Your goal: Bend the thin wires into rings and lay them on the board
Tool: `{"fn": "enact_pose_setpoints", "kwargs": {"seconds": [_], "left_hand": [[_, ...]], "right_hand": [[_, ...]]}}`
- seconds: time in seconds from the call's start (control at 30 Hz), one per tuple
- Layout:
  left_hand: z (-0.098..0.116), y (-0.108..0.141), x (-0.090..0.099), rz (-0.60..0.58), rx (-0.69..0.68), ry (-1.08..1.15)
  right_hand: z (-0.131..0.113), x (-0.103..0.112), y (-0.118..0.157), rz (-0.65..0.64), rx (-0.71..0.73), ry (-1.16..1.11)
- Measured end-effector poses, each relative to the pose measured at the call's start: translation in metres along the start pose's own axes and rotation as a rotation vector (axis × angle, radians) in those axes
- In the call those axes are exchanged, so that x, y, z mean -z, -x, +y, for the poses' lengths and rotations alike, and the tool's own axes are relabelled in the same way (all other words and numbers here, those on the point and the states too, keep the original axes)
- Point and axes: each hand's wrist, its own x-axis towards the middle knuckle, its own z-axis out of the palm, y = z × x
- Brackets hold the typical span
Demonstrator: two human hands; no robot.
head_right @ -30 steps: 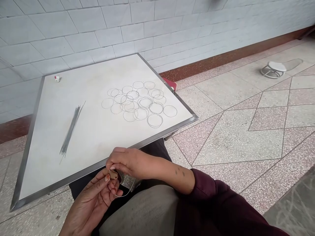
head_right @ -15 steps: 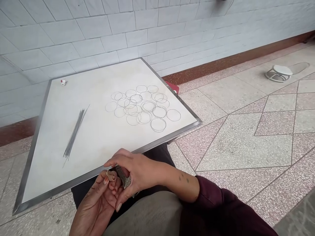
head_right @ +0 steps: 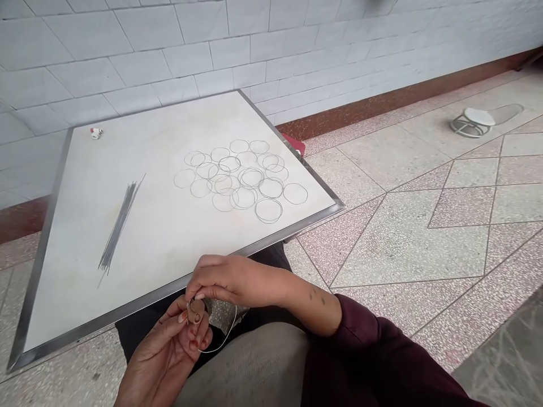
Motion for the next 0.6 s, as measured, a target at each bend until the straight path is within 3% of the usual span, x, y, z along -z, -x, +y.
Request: {"fn": "enact_pose_setpoints", "kwargs": {"seconds": [0.3, 0.43, 0.6], "left_hand": [[-0.0024, 0.0023, -0.0003, -0.001, 0.011, -0.075], [-0.004, 0.0054, -0.0017, 0.043, 0.001, -0.05], [-0.0085, 0.0075, -0.0032, 0.007, -0.011, -0.02]], "right_hand": [[0.0008, -0.003, 0.0002, 0.008, 0.072, 0.016], [0.0012, -0.0052, 0.0001, 0.082, 0.046, 0.024], [-0.0018, -0.0066, -0.0001, 0.079, 0.074, 0.049]]}}
